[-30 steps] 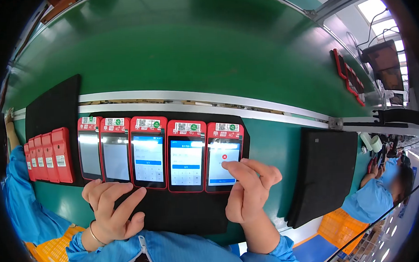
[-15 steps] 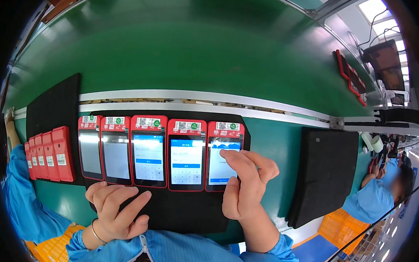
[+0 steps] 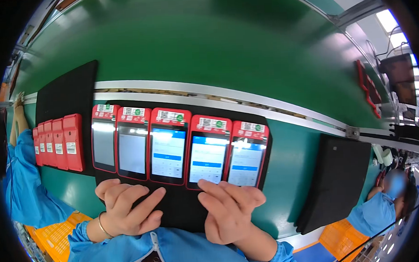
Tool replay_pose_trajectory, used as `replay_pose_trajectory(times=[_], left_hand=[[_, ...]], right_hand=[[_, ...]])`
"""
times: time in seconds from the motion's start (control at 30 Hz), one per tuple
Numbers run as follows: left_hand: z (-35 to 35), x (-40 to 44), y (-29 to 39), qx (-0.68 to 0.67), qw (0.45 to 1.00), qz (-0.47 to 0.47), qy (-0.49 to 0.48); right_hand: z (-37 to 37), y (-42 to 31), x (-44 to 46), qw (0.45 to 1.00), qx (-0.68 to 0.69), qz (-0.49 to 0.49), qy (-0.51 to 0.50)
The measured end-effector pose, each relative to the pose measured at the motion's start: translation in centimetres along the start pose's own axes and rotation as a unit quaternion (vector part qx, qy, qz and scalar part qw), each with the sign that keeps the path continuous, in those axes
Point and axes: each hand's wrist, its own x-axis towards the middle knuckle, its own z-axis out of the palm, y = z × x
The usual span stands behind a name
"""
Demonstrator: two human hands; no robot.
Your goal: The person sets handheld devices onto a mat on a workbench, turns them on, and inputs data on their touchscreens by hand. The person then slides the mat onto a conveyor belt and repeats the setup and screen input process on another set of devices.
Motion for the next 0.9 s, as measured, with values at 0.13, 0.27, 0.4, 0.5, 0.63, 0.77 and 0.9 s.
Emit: replay_pose_trajectory(times=[0.13,0.27,0.4,0.5,0.63,0.77,0.9], left_hand=[[0.21,-0.43,0.12,0.016,1.0,-0.024,0.004],[0.22,-0.53,0.07,0.03,0.999,-0.035,0.002],[0.57,-0.18,0.02,0.034,0.997,-0.065,-0.002],[0.81,-0.22,0.0,0.042,0.996,-0.074,-0.01],[0.86,-0.12,-0.07,0.04,0.997,-0.069,-0.017],[0.74,-0.19,0.12,0.036,0.996,-0.081,-0.009],[1.06,-0.31,-0.03,0.037,0.996,-0.077,-0.016]], right_hand=[[0.63,-0.21,-0.68,0.999,-0.034,-0.018,-0.008],[0.79,-0.27,-0.84,0.998,-0.045,-0.035,-0.017],[0.84,-0.19,-0.7,0.998,-0.041,-0.037,-0.017],[0.73,-0.3,-0.62,0.998,-0.05,-0.035,-0.032],[0.69,-0.35,-0.34,0.996,-0.062,-0.03,-0.047],[0.64,-0.31,-0.48,0.997,-0.055,-0.036,-0.028],[0.72,-0.35,-0.4,0.997,-0.058,-0.026,-0.047]])
